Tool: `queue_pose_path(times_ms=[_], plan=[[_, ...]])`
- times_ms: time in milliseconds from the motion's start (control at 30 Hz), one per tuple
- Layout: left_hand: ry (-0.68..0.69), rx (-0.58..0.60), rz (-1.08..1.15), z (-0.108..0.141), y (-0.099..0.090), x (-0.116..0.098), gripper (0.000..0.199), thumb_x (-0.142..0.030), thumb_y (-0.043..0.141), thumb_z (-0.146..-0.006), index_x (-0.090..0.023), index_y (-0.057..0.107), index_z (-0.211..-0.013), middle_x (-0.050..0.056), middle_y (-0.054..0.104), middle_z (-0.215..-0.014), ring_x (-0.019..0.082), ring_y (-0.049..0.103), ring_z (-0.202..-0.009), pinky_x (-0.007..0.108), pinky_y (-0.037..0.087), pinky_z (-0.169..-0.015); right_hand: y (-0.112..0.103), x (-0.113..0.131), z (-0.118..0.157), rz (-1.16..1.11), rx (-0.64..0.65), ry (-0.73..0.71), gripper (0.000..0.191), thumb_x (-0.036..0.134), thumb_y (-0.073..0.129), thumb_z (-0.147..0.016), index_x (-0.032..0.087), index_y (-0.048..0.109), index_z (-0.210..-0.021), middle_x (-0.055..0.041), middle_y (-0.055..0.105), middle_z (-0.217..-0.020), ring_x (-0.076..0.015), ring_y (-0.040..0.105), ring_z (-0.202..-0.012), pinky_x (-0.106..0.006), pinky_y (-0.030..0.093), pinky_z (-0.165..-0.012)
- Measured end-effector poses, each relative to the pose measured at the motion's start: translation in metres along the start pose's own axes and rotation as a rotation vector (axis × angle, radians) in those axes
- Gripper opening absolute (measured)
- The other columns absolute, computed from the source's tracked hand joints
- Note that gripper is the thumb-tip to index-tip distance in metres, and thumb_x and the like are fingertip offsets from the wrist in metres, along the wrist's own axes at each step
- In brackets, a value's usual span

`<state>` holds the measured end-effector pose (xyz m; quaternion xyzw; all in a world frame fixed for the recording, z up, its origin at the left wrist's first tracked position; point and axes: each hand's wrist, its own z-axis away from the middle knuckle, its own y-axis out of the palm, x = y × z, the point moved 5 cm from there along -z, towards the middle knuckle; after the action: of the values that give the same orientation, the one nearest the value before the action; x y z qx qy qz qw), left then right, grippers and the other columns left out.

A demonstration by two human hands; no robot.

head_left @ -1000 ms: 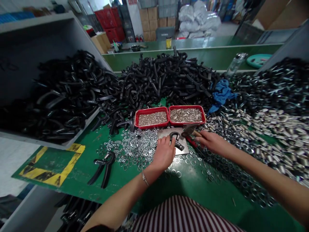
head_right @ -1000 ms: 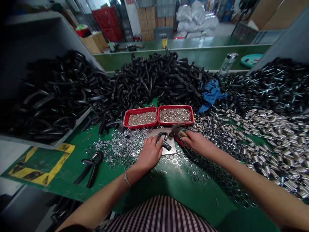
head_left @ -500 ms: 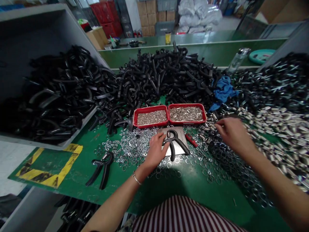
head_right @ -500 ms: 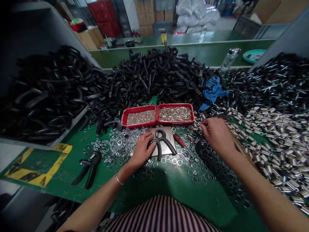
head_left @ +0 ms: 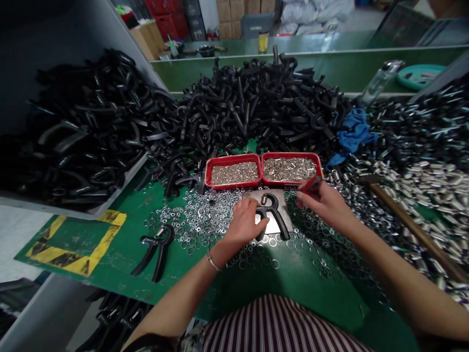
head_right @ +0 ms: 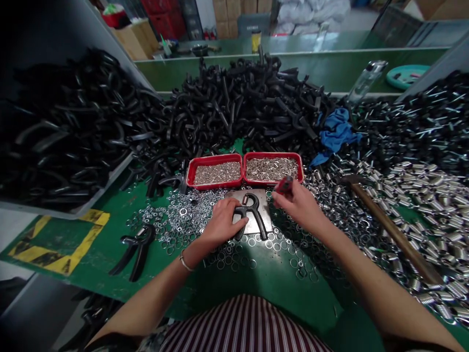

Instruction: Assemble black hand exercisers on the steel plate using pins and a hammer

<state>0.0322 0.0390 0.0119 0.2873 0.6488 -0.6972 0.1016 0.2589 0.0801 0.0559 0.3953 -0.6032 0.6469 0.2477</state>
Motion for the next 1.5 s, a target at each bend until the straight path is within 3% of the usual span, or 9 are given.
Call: queue_pose_path(times_ms=[100,233,500,733,900,1067,1300,1400,1500], plan=[[-0.004,0.007,0.000,-0.001,0.001,0.000,0.039,-0.043,0.065,-0.088,-0.018,0.056,-0.116,0.010,0.056,-0.119,0.029,0.049,-0.113,0.046,0.040,-0.100,0.032,0.003,-0.002,-0.467,0.010,0.059,0.033,0.055,0.054,-0.095,0.022,0.053,-0.099,-0.0060,0.071,-0.083,-0.0214,0.072,-0.071,-0.038,0.060,-0.064],[-0.003,0.016,0.003,-0.001,0.002,0.002,0.040,-0.045,0.063,-0.089,-0.019,0.054,-0.117,0.010,0.056,-0.120,0.029,0.048,-0.113,0.046,0.039,-0.100,0.069,-0.003,-0.005,-0.621,-0.005,0.075,0.030,0.052,0.059,-0.094,0.024,0.050,-0.099,-0.0047,0.072,-0.087,-0.0188,0.072,-0.068,-0.033,0.061,-0.058],[-0.004,0.006,0.016,-0.002,0.002,0.002,0.039,-0.045,0.064,-0.088,-0.019,0.053,-0.116,0.009,0.057,-0.120,0.029,0.049,-0.112,0.046,0.039,-0.098,0.075,-0.009,-0.006,-0.538,-0.016,0.080,0.031,0.054,0.056,-0.095,0.024,0.048,-0.100,-0.0053,0.072,-0.087,-0.0200,0.072,-0.066,-0.035,0.060,-0.059],[-0.008,-0.002,-0.023,0.000,0.004,-0.001,0.040,-0.043,0.061,-0.090,-0.017,0.052,-0.119,0.011,0.056,-0.120,0.030,0.048,-0.114,0.045,0.039,-0.098,0.080,0.022,-0.016,0.187,0.121,-0.128,0.028,0.045,0.047,-0.096,0.018,0.053,-0.104,-0.0129,0.069,-0.086,-0.0276,0.068,-0.076,-0.043,0.052,-0.071],[-0.013,0.014,-0.056,-0.001,0.003,-0.001,0.038,-0.044,0.058,-0.092,-0.017,0.054,-0.119,0.012,0.056,-0.122,0.032,0.050,-0.113,0.047,0.041,-0.096,0.082,0.043,-0.024,-0.082,0.242,-0.154,0.031,0.055,0.044,-0.095,0.024,0.047,-0.092,-0.0055,0.065,-0.075,-0.0202,0.060,-0.060,-0.035,0.047,-0.058],[-0.033,0.029,-0.074,0.000,0.005,-0.004,0.038,-0.042,0.059,-0.092,-0.016,0.056,-0.119,0.014,0.057,-0.124,0.034,0.050,-0.115,0.050,0.041,-0.098,0.060,0.034,-0.015,-0.520,0.158,0.000,0.041,0.063,0.030,-0.099,0.027,0.044,-0.086,0.0006,0.062,-0.064,-0.0141,0.050,-0.042,-0.029,0.038,-0.042],[0.133,-0.055,-0.061,-0.023,-0.045,0.008,0.033,-0.035,0.048,-0.101,-0.020,0.060,-0.127,0.010,0.062,-0.124,0.026,0.054,-0.118,0.042,0.041,-0.106,-0.024,-0.046,-0.019,0.468,0.163,0.077,0.045,0.064,0.057,-0.088,0.021,0.065,-0.083,-0.0058,0.068,-0.071,-0.0216,0.061,-0.060,-0.032,0.042,-0.055],[0.020,-0.086,-0.287,-0.066,-0.079,0.043,0.028,-0.022,0.044,-0.100,-0.015,0.069,-0.110,0.013,0.066,-0.114,0.026,0.059,-0.112,0.040,0.044,-0.103,-0.049,-0.041,-0.027,0.614,-0.039,-0.014,0.043,0.060,0.054,-0.092,0.020,0.069,-0.098,-0.0119,0.071,-0.097,-0.0274,0.065,-0.080,-0.038,0.047,-0.067],[-0.139,0.061,-0.450,-0.104,-0.090,0.077,0.020,-0.013,0.055,-0.090,-0.009,0.073,-0.097,0.018,0.070,-0.100,0.028,0.066,-0.100,0.037,0.049,-0.092,-0.034,-0.008,-0.049,0.549,-0.099,-0.210,0.033,0.048,0.053,-0.096,0.020,0.071,-0.097,-0.0120,0.069,-0.102,-0.0283,0.063,-0.093,-0.041,0.048,-0.080]])
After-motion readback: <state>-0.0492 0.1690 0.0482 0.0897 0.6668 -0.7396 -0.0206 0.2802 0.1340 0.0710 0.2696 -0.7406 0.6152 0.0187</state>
